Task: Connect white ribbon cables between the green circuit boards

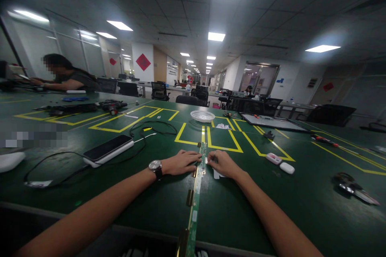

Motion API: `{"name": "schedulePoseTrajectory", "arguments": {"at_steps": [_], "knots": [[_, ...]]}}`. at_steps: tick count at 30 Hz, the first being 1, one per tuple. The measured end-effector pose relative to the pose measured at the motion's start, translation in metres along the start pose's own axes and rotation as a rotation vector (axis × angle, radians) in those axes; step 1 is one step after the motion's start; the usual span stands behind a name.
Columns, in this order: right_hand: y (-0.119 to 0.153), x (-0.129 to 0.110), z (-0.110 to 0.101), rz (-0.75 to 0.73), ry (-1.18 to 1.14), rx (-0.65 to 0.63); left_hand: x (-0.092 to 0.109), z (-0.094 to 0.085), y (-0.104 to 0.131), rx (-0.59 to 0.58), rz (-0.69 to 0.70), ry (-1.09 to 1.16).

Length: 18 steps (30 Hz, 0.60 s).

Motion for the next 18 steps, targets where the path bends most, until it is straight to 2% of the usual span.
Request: {"name": "schedulePoseTrajectory", "arguments": {"at_steps": [4, 7, 10, 12, 13, 15, 18], "knots": [[-0.002, -0.006, -0.005, -0.032, -0.038, 0.015, 0.002, -0.005, 0.002, 0.024, 0.000, 0.012], [-0.008, -0.017, -0.006, -0.067, -0.075, 0.044, 0.000, -0.014, 0.004, 0.119, -0.033, 0.020], [-0.016, -0.025, -0.001, -0.119, -0.067, -0.059, -0.005, -0.024, 0.009, 0.251, -0.086, 0.002], [-0.017, -0.022, 0.002, -0.114, -0.040, -0.116, -0.009, -0.029, 0.012, 0.298, -0.118, -0.025], [-0.016, -0.016, 0.002, -0.074, -0.014, -0.118, -0.011, -0.030, 0.013, 0.306, -0.134, -0.043], [-0.010, 0.003, 0.000, 0.097, 0.072, -0.092, -0.013, -0.030, 0.015, 0.305, -0.166, -0.081], [0.006, 0.039, -0.004, 0.487, 0.220, -0.052, -0.014, -0.028, 0.014, 0.299, -0.205, -0.130]]}}
Point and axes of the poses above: each hand's wrist, its own y-axis away from the middle knuckle, its own z-axis out of the palm, x = y × z, the point moved 4 cm from there along -y, towards the middle knuckle, and after that the axes turned 10 degrees about -x, right-handed, at the moved point
